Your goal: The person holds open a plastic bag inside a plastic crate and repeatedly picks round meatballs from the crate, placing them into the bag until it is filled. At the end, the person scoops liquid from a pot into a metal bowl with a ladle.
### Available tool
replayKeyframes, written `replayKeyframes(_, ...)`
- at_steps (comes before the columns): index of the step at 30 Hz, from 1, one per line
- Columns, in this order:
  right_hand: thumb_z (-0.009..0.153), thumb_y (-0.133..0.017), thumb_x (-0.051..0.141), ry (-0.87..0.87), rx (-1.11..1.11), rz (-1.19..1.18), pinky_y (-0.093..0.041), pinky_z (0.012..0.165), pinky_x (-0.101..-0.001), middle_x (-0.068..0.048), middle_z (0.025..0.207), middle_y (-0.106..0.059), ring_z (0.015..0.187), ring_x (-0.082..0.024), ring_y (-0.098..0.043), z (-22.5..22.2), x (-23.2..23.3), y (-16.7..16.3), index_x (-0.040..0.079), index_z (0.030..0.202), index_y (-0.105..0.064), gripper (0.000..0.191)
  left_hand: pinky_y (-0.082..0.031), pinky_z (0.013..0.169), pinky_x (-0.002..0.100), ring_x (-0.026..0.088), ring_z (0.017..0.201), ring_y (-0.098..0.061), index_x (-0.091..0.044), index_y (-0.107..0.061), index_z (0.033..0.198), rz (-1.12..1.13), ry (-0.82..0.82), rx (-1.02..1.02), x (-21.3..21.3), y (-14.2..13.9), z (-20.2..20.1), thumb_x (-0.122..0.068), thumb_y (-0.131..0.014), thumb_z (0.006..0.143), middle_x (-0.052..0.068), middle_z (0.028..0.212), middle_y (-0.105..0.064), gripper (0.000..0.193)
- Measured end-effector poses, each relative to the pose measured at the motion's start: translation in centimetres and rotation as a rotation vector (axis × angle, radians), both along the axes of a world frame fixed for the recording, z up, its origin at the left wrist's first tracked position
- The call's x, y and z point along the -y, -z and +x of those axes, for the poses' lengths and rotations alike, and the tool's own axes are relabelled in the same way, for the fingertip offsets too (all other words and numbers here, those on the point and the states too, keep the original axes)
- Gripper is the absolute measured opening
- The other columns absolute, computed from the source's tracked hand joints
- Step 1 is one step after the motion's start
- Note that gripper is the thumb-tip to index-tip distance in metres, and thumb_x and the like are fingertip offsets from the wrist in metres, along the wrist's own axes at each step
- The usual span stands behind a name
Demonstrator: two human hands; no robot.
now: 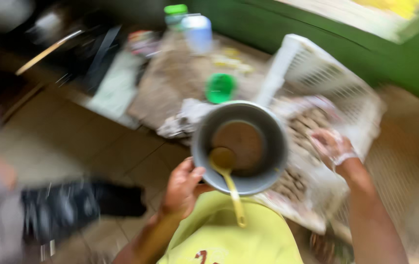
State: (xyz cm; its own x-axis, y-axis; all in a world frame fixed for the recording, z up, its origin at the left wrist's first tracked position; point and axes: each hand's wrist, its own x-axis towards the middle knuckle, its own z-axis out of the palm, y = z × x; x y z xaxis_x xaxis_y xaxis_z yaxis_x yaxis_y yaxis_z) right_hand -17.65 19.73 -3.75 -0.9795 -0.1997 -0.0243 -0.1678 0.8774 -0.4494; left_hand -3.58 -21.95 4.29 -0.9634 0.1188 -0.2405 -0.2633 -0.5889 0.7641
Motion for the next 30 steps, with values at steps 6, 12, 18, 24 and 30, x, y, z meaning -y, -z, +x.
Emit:
replayKeyframes(6,0.073,-0.084,0.032,-0.189,-0.101,0.308,-0.043,0.111,-0.0525,-0.029,0.147,-0.05,0.133,-0.049,-0.048,-8.2,7.5,4.1,0.009,0.137,-0.058,0.073,-0.065,0.089,0.043,0.016,0.099,-0.07,-0.001,-0.057,0.128,0.089,-0.233,-0.015,1.9,1.6,5.3,-0.015,-0.055,0.105,0.007,0.112,-0.067,0.027)
replayKeyframes(12,0.082,-0.078,0.039,-0.316,0.194,0.539,-0.045,0.116,-0.0483,-0.02,0.156,-0.046,0.138,-0.042,-0.052,-6.7,6.8,3.1,0.012,0.143,-0.058,0.069,-0.064,0.09,0.042,0.017,0.1,-0.071,0.0,-0.058,0.122,0.072,-0.402,0.002,2.8,1.6,7.6,-0.017,-0.055,0.105,0.008,0.112,-0.069,0.024)
replayKeyframes(18,0.094,-0.072,0.043,-0.068,0.239,0.489,-0.049,0.117,-0.0471,-0.021,0.157,-0.049,0.139,-0.041,-0.057,-9.8,9.1,2.9,0.009,0.148,-0.058,0.064,-0.064,0.088,0.041,0.015,0.1,-0.071,-0.002,-0.058,0.12,0.057,-0.458,0.002,3.7,1.7,7.5,-0.017,-0.055,0.105,0.007,0.111,-0.069,0.022)
replayKeyframes(24,0.081,-0.084,0.035,-0.262,0.257,0.576,-0.041,0.116,-0.0452,-0.02,0.16,-0.04,0.14,-0.038,-0.046,-7.8,8.0,3.3,0.016,0.151,-0.047,0.081,-0.065,0.087,0.041,0.015,0.099,-0.071,-0.003,-0.059,0.116,0.07,-0.394,-0.023,4.4,2.4,4.8,-0.018,-0.055,0.105,0.006,0.109,-0.069,0.019)
replayKeyframes(30,0.082,-0.078,0.031,-0.118,0.278,0.39,-0.043,0.119,-0.0463,-0.02,0.15,-0.057,0.137,-0.037,-0.056,-5.8,7.1,1.0,0.015,0.153,-0.05,0.078,-0.063,0.084,0.041,0.015,0.098,-0.07,-0.004,-0.061,0.113,0.081,-0.465,0.028,8.1,4.5,2.5,-0.016,-0.054,0.104,0.006,0.106,-0.072,0.017)
